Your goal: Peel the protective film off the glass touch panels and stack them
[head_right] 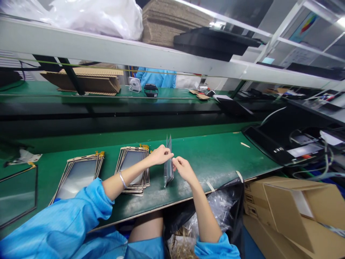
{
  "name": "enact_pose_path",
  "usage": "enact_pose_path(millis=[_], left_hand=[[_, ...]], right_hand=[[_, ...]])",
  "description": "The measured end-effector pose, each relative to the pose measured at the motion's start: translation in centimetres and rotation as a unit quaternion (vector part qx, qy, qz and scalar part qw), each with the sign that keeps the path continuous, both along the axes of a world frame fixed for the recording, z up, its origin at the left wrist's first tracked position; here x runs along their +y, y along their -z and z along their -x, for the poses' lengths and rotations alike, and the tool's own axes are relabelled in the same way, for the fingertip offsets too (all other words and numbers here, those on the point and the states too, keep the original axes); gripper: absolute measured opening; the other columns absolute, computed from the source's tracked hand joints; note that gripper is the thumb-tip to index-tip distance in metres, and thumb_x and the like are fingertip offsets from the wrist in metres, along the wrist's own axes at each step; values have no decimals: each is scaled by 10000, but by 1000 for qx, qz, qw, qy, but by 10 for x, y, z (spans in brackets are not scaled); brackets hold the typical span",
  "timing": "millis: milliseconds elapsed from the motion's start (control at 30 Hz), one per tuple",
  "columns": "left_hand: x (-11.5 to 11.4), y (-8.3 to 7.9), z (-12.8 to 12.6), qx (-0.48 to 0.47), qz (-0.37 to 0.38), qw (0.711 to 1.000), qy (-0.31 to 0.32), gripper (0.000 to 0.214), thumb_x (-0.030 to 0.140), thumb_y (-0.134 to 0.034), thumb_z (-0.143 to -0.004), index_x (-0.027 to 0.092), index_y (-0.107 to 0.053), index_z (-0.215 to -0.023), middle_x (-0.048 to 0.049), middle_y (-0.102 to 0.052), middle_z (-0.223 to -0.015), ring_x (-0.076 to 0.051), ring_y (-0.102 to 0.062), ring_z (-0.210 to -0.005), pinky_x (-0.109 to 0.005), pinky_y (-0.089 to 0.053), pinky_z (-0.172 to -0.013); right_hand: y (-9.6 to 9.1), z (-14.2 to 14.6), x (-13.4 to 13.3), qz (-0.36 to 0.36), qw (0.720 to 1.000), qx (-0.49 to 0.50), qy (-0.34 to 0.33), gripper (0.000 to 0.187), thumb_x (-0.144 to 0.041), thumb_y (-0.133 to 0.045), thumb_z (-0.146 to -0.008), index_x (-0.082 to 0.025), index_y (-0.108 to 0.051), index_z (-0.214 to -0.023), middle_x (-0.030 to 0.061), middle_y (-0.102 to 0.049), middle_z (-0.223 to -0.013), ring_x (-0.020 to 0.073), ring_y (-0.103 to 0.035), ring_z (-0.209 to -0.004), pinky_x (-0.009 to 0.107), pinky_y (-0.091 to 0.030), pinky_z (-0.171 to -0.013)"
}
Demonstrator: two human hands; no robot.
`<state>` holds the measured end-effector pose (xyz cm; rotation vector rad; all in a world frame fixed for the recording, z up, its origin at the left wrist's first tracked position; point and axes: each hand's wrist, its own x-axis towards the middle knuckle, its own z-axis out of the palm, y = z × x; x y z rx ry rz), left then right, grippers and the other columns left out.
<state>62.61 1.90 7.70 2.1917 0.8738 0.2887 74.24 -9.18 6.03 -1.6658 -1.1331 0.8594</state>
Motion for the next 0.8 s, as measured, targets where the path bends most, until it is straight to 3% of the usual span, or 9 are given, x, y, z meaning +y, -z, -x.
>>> enact_pose_path(millis=[200,500,633,800], left_hand=[[1,8,-5,-35,5,999,-6,266,361,-513,-838,186,-636,-681,-20,-529,-770,-181,-558,-884,-247,-426,-802],[-5,8,-7,-53,3,998,-15,236,315,-519,-835,185,-622,-667,-22,-508,-831,-166,-540,-909,-262,-436,-835],[-2,8,-4,-40,3,999,-29,240,284,-509,-838,182,-602,-642,-26,-504,-859,-160,-552,-906,-260,-439,-834],[-5,0,-2,-28,5,999,-34,316,393,-460,-862,192,-626,-684,-36,-509,-913,-202,-587,-898,-315,-442,-826]], right_hand=[[0,0,0,-1,1000,-5,2,487,-665,-613,-638,-212,-471,-531,-28,-497,-477,124,-458,-472,259,-383,-503],[8,-2,-2,-4,1000,2,3,525,-707,-507,-691,-214,-416,-537,-44,-432,-474,103,-398,-440,233,-349,-451],[25,-22,-18,-3,997,-18,71,513,-698,-442,-720,-225,-363,-538,-51,-386,-486,100,-357,-449,236,-325,-462],[53,-55,-39,35,986,-73,146,548,-740,-507,-602,-238,-348,-454,-48,-351,-411,114,-349,-419,255,-293,-451]])
